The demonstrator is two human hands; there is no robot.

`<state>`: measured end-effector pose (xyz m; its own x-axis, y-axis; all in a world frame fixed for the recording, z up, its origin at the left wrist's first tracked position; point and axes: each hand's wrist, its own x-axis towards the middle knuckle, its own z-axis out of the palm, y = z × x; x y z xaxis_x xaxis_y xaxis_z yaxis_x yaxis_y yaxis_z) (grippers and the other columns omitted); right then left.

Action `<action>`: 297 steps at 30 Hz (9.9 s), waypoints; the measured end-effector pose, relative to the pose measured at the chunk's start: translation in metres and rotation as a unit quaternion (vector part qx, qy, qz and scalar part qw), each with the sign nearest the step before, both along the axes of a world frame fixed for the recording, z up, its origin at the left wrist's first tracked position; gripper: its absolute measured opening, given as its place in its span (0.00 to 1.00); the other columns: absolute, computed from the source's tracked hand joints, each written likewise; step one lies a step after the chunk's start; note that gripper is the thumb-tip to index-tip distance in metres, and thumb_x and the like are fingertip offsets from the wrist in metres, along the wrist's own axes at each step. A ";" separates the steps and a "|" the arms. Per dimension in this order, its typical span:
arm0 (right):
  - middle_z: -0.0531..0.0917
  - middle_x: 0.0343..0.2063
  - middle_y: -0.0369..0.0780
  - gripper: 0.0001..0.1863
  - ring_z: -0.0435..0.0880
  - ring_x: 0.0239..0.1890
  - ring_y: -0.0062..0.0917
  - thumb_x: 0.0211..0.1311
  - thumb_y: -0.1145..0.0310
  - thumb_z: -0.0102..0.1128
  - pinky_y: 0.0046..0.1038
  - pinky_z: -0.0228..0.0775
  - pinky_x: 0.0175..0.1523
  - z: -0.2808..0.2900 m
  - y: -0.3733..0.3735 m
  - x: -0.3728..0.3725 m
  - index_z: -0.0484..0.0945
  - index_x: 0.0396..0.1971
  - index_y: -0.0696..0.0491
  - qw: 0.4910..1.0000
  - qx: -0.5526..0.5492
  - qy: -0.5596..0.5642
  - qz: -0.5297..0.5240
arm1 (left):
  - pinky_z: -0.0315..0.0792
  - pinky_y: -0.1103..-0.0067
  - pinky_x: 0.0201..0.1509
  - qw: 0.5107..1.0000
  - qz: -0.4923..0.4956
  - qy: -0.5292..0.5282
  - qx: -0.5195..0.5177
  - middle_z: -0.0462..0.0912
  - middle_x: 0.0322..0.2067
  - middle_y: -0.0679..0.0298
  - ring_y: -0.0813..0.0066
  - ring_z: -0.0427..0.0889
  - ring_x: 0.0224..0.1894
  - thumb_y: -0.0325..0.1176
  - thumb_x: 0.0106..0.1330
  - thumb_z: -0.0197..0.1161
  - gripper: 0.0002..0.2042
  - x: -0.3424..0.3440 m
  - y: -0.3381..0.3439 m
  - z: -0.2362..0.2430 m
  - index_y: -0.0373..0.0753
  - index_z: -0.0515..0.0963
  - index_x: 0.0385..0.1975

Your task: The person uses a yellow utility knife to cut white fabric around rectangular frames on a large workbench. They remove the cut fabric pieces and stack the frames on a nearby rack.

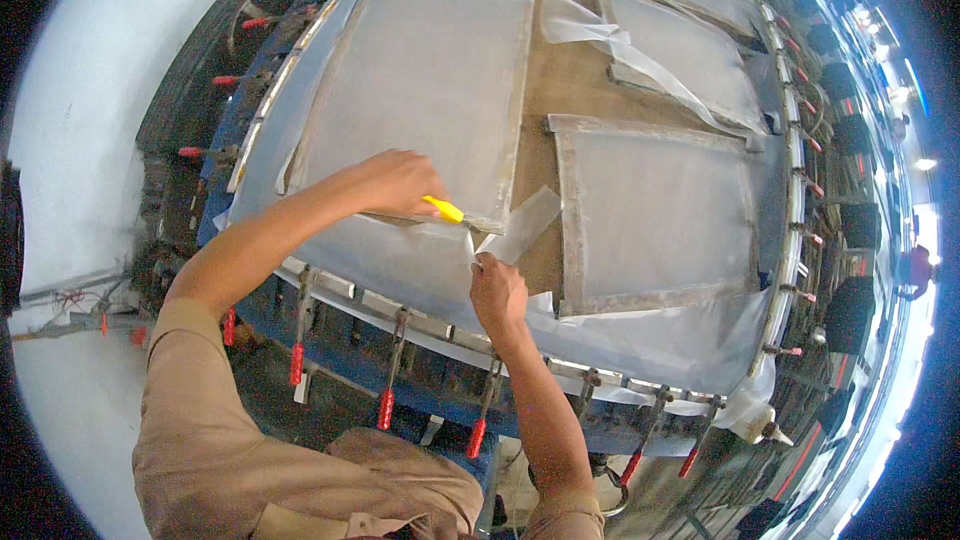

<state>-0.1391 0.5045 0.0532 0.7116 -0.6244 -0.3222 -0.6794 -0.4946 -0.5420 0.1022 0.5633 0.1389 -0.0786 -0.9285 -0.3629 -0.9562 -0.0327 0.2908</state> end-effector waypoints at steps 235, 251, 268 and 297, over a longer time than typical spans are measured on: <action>0.86 0.39 0.46 0.14 0.84 0.45 0.39 0.54 0.71 0.63 0.37 0.72 0.56 0.014 0.078 0.694 0.84 0.42 0.55 0.566 -0.230 -0.065 -0.789 | 0.75 0.78 0.24 0.805 -0.251 0.352 0.406 0.82 0.30 0.63 0.78 0.78 0.23 0.38 0.71 0.59 0.22 0.770 -0.298 0.001 0.43 0.70 0.63; 0.86 0.42 0.48 0.17 0.85 0.47 0.37 0.64 0.65 0.58 0.34 0.74 0.54 0.056 -0.133 0.849 0.80 0.51 0.53 0.708 -0.032 -0.137 -0.692 | 0.74 0.85 0.24 0.808 -0.013 0.514 0.289 0.83 0.32 0.62 0.84 0.77 0.21 0.34 0.70 0.60 0.21 0.963 -0.360 0.059 0.36 0.70 0.61; 0.71 0.53 0.52 0.40 0.71 0.57 0.47 0.47 0.59 0.70 0.44 0.65 0.62 -0.016 -0.272 0.858 0.64 0.62 0.52 0.610 -0.070 0.143 -0.776 | 0.72 0.85 0.22 0.860 -0.077 0.430 0.264 0.82 0.30 0.64 0.82 0.78 0.19 0.33 0.71 0.57 0.22 0.969 -0.484 0.038 0.38 0.67 0.64; 0.81 0.51 0.29 0.09 0.67 0.61 0.33 0.55 0.54 0.67 0.48 0.51 0.60 -0.023 -0.446 0.576 0.87 0.36 0.35 0.873 -0.006 0.156 -0.463 | 0.79 0.71 0.25 0.901 -0.331 0.232 0.155 0.81 0.20 0.55 0.66 0.83 0.17 0.32 0.70 0.51 0.15 0.582 -0.580 -0.039 0.32 0.76 0.50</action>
